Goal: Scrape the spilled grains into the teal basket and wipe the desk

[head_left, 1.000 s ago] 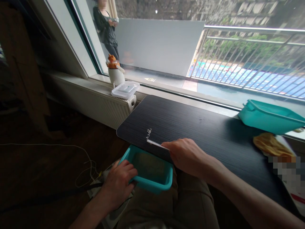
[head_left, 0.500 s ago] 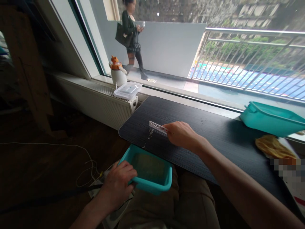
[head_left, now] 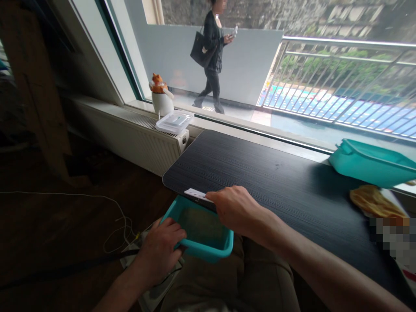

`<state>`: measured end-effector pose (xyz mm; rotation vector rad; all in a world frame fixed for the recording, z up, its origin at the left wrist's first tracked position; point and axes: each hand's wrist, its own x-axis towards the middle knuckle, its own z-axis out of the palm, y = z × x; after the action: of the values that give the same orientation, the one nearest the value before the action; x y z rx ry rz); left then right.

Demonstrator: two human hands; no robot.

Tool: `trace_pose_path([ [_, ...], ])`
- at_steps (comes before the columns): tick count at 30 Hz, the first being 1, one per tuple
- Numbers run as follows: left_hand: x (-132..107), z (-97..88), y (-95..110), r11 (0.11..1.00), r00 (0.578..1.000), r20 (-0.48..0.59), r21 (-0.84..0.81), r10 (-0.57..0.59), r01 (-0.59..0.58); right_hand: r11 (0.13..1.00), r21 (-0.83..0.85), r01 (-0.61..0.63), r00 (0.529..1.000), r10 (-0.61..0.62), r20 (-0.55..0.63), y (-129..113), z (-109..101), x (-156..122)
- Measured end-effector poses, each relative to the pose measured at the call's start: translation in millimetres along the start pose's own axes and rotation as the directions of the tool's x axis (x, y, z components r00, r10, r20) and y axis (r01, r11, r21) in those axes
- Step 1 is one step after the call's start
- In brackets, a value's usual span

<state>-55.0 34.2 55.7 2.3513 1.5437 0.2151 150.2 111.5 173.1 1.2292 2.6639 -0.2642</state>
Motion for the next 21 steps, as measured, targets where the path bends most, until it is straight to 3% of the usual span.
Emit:
trace_pose_path([
  [4,-2,-1.5,0,1.000,1.000,-0.004,-0.001,0.005,-0.005,0.998,0.050,0.042,0.998,-0.044,0.041,1,-5,-5],
  [7,-5,-2.4,0,1.000,1.000,0.000,0.017,-0.016,0.016,0.999,0.024,-0.035,0.999,0.035,-0.035,10,-3,2],
  [10,-8,-2.7,0,1.000,1.000,-0.003,0.016,-0.026,0.026,0.996,-0.020,-0.083,0.996,0.082,-0.046,4,4,5],
  [13,-10,-3.1,0,0.999,0.999,0.021,0.034,-0.033,0.032,1.000,0.002,-0.005,1.000,0.005,0.008,-9,4,-4],
  [16,-11,-5.8,2,0.998,0.999,0.037,0.064,-0.024,0.021,0.998,0.056,0.042,0.998,-0.044,0.034,0,-2,-13],
  [21,-21,-13.1,15,0.999,0.999,0.054,0.048,-0.001,-0.002,0.971,-0.013,-0.237,0.965,0.234,-0.118,48,5,-23],
])
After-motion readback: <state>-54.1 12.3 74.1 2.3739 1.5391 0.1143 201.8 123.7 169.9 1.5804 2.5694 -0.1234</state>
